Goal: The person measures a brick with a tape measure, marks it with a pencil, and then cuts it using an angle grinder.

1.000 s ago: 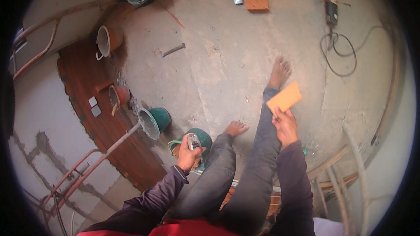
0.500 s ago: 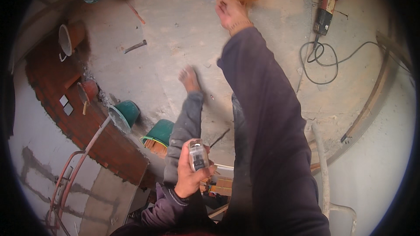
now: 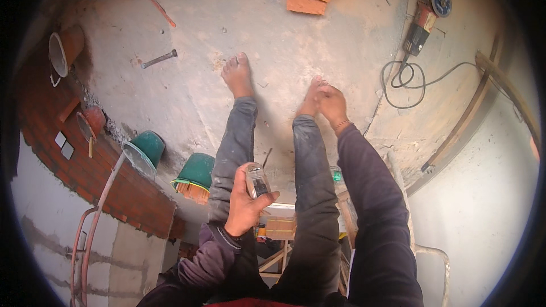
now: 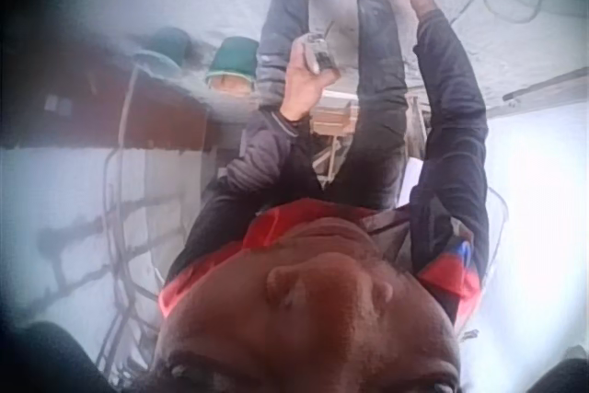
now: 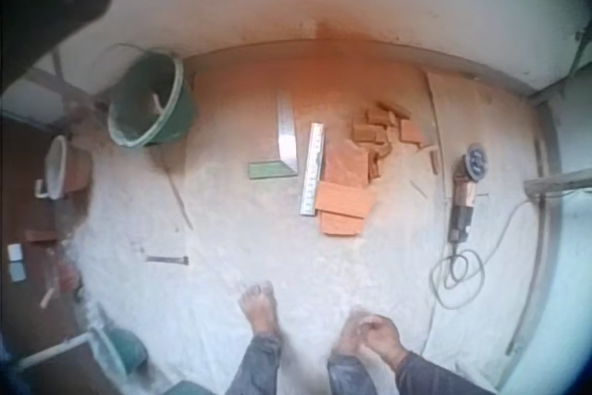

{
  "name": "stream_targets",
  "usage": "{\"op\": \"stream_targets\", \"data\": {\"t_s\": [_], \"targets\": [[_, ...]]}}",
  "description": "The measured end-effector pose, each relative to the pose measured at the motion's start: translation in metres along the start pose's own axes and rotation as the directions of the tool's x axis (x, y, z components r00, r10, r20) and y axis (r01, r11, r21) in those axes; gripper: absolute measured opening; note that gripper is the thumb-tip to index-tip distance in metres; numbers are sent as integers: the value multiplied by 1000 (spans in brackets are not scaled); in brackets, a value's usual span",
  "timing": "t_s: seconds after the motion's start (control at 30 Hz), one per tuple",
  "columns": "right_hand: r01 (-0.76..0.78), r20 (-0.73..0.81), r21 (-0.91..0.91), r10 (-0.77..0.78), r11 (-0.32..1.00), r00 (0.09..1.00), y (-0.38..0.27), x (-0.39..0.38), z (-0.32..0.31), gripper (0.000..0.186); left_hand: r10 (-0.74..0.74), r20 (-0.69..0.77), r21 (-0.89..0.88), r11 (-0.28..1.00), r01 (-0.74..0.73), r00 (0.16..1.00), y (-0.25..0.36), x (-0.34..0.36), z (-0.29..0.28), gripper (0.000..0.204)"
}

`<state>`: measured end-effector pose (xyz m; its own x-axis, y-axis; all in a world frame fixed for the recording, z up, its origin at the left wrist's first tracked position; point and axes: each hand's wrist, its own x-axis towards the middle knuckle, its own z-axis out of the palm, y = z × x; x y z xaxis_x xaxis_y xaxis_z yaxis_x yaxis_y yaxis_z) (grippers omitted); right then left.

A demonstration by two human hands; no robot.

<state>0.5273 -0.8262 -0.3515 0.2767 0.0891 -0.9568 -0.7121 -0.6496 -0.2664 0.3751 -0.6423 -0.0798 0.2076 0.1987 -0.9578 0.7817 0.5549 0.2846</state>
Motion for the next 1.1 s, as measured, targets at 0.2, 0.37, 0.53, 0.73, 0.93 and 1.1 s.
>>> {"op": "stream_targets", "data": {"t_s": [0.2,0.37,0.53,0.73,0.93,1.1], "targets": [[523,-72,-451,-614,723,786,-91,25,-3,20,18,3,184,983,-18,1000,47,5,-36,67],[781,101,-459,-848,424,520,-247,55,70,23,146,88,287,943,-165,985,96,32,-68,70],[618,599,135,-560,775,572,-249,-15,119,33,306,124,308,892,-330,944,140,139,-82,71],[529,492,269,-587,805,643,-185,1,69,51,313,252,-171,946,-276,916,135,239,-19,65],[767,562,-62,-612,639,556,-173,32,5,79,169,564,-258,966,-22,808,117,284,15,45],[750,555,-379,-515,542,653,-190,33,-39,61,155,647,24,974,-223,747,138,315,31,13]]}}
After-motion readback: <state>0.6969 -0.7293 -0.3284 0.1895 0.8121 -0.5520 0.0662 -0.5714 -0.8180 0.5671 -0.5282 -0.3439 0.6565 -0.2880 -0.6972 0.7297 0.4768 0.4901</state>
